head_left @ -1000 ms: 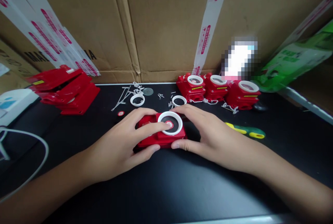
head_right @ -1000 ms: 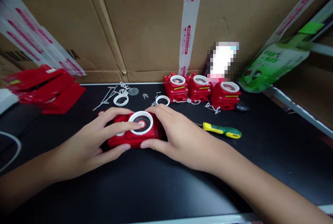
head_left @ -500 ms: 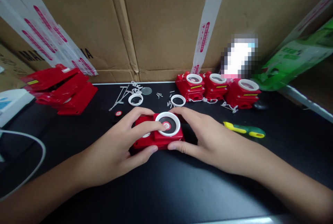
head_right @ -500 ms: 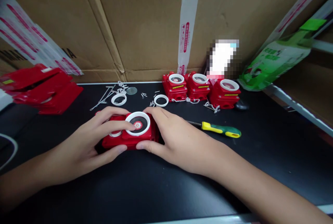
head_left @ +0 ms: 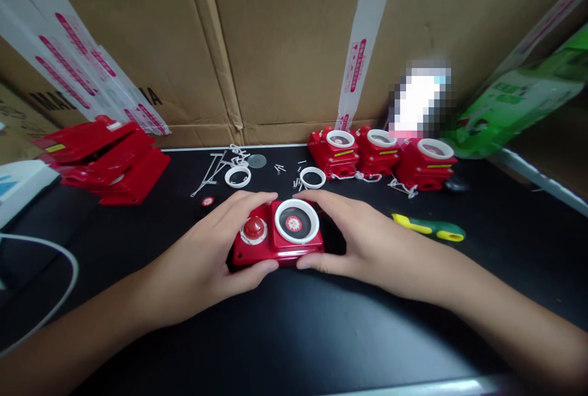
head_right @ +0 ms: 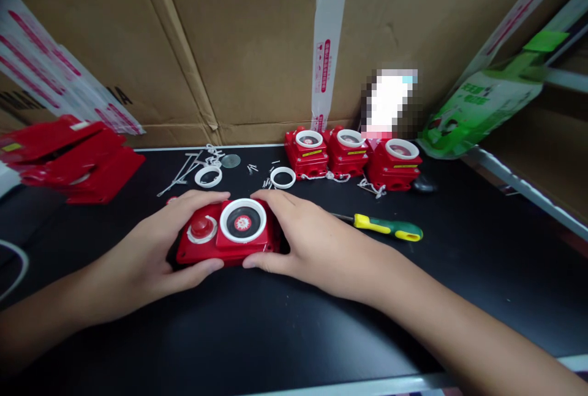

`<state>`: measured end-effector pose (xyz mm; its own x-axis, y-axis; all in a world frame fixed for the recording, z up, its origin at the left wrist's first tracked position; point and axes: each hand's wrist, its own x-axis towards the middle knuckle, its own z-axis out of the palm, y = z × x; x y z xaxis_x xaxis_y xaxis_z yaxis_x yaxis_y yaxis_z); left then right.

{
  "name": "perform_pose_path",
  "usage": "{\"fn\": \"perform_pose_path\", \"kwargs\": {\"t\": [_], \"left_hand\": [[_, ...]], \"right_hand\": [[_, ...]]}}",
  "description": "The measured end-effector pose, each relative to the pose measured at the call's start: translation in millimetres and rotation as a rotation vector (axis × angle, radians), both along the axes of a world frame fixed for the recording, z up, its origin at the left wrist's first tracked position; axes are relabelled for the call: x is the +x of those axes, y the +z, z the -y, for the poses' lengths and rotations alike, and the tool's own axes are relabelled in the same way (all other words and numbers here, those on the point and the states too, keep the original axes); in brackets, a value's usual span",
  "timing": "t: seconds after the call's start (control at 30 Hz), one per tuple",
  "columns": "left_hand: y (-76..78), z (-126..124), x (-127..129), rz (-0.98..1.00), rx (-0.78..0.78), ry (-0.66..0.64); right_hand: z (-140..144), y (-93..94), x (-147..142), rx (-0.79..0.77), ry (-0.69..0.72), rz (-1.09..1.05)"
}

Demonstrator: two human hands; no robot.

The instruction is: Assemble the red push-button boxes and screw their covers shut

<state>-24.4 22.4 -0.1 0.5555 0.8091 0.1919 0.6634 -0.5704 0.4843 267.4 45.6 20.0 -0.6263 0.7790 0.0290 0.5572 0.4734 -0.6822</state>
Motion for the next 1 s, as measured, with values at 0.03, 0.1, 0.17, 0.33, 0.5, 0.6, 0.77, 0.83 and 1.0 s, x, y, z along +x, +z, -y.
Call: {"fn": "perform_pose_path", "kwargs": {"t": [0.03,0.1,0.17,0.33,0.5,0.6,0.77,0.83,1.0], "left_hand": [[-0.6,0.3,-0.2,-0.001,0.000,0.006],[-2.2,0.6,-0.5,-0.010,-0.005,0.021],[-4.2,0.0,-0.6,-0.020,-0.018,0.028],[-1.1,-1.3,-0.3,0.022,0.011,0.010],[13.1,2.8,-0.7,0.113,0.198,0.042],[14.5,4.3,0.9,0.079,0.174,0.042],[5.4,2.0,4.6,0.031,0.072,0.015],[5.7,4.2,5.1,0.068,0.128,0.035],[27.9,24.8,7.8,0.438,0.214,0.081]], "right_hand": [[-0.3,0.2,0.8,0.012,-0.001,0.003],[-1.3,0.3,1.9,0.016,-0.002,0.014],[-2.7,0.2,2.5,0.006,0.001,0.018],[-5.0,-0.4,3.6,-0.003,0.013,0.006],[-4.0,-0.5,5.1,-0.016,0.008,0.029],[-4.1,-1.0,5.2,-0.007,0.012,0.033],[-5.1,-1.4,4.5,0.022,0.019,0.032],[-5.0,-0.5,4.3,0.019,0.019,0.044],[-5.2,-0.3,5.3,0.032,0.006,0.079]]}}
